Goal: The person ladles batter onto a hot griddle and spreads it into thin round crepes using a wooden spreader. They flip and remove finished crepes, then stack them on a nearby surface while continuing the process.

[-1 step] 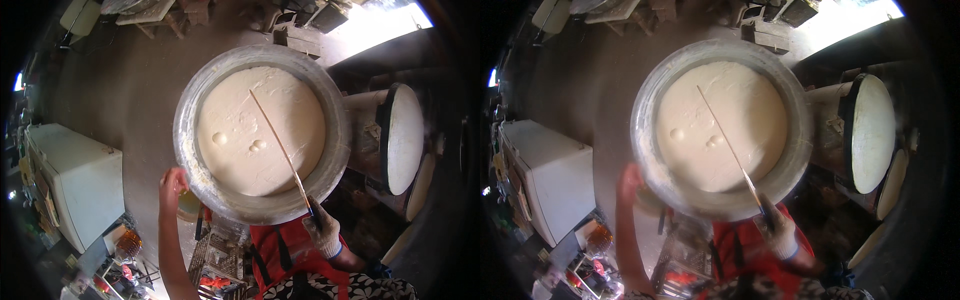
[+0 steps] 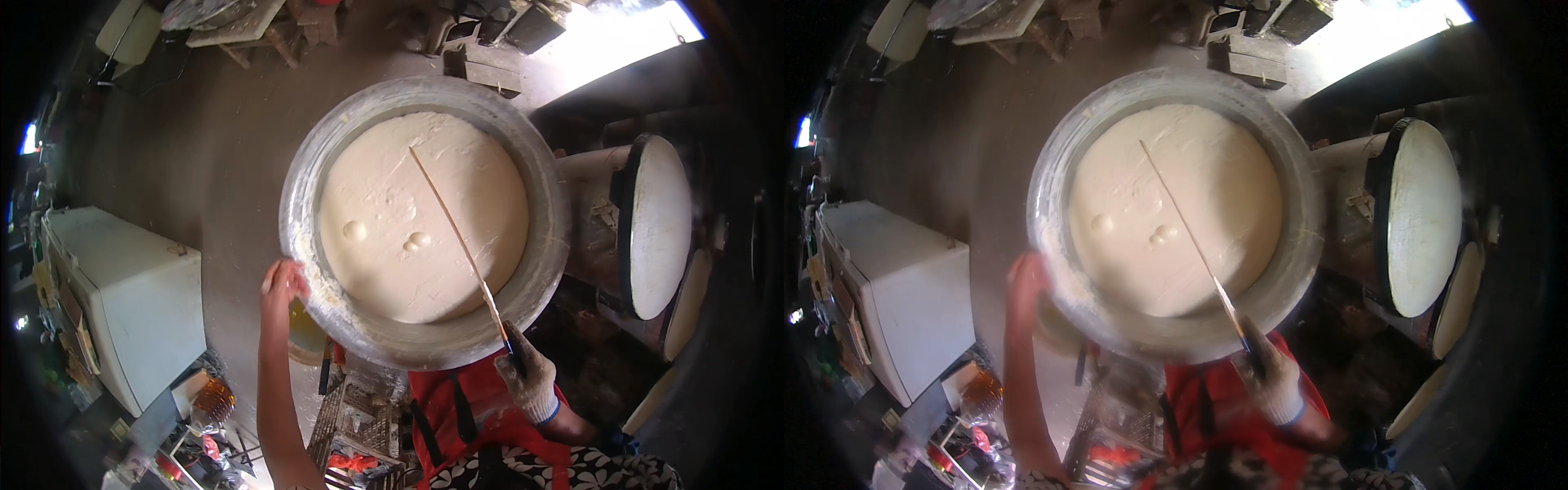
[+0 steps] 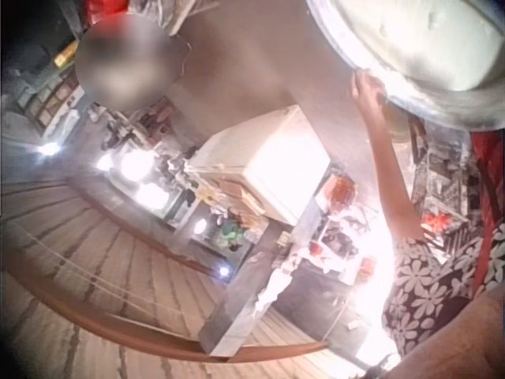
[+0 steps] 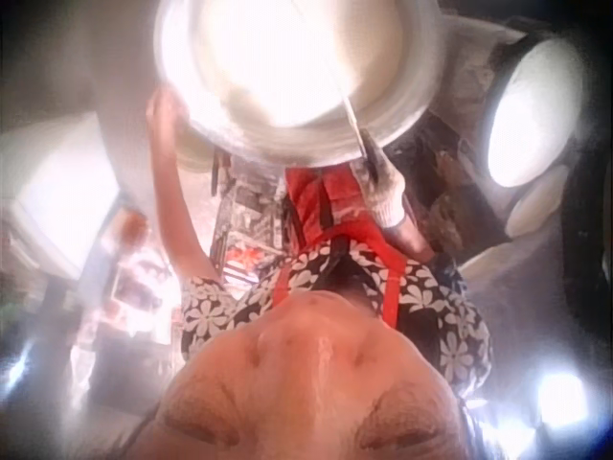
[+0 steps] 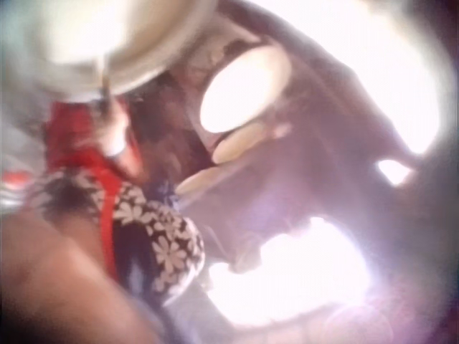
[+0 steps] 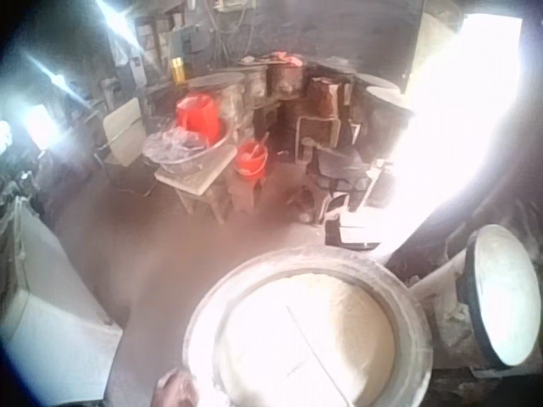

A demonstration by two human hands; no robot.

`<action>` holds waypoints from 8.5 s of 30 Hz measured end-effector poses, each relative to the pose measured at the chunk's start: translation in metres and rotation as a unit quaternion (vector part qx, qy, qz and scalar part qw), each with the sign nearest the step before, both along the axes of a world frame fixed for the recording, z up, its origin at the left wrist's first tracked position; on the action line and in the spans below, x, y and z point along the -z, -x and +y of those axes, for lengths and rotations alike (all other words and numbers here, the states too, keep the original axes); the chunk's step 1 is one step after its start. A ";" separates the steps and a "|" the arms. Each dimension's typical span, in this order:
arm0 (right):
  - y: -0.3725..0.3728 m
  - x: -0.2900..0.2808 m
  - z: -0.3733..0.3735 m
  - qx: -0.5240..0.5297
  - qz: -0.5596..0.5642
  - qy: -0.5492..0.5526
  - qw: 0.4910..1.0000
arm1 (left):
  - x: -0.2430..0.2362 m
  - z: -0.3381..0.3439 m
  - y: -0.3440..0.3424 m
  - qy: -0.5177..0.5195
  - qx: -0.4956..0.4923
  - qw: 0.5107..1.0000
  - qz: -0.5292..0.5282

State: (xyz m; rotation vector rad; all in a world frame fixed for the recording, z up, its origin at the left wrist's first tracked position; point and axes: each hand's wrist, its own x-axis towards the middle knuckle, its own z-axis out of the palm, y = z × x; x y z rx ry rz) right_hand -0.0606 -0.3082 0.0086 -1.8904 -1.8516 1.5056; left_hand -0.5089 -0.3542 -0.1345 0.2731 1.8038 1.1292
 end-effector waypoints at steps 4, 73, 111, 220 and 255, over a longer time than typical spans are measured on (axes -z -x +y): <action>-0.029 0.003 0.012 0.022 0.013 -0.070 0.997 | 0.033 0.180 -0.026 -0.033 0.230 0.947 0.220; 0.073 -0.003 -0.172 -0.068 -0.086 -0.013 0.994 | 0.245 -0.247 -0.022 0.061 -0.196 0.903 -0.378; -0.175 -0.082 -0.133 -0.100 0.279 -0.157 0.942 | -0.132 -0.309 -0.260 0.111 -0.348 0.782 0.505; -0.720 -0.082 -0.191 0.836 -0.081 -0.275 0.467 | -0.136 -0.023 -0.598 0.303 0.392 0.763 -0.415; -0.765 0.010 -0.762 0.934 -0.246 -0.113 0.235 | -0.165 -0.050 -0.830 0.369 0.529 0.684 -0.340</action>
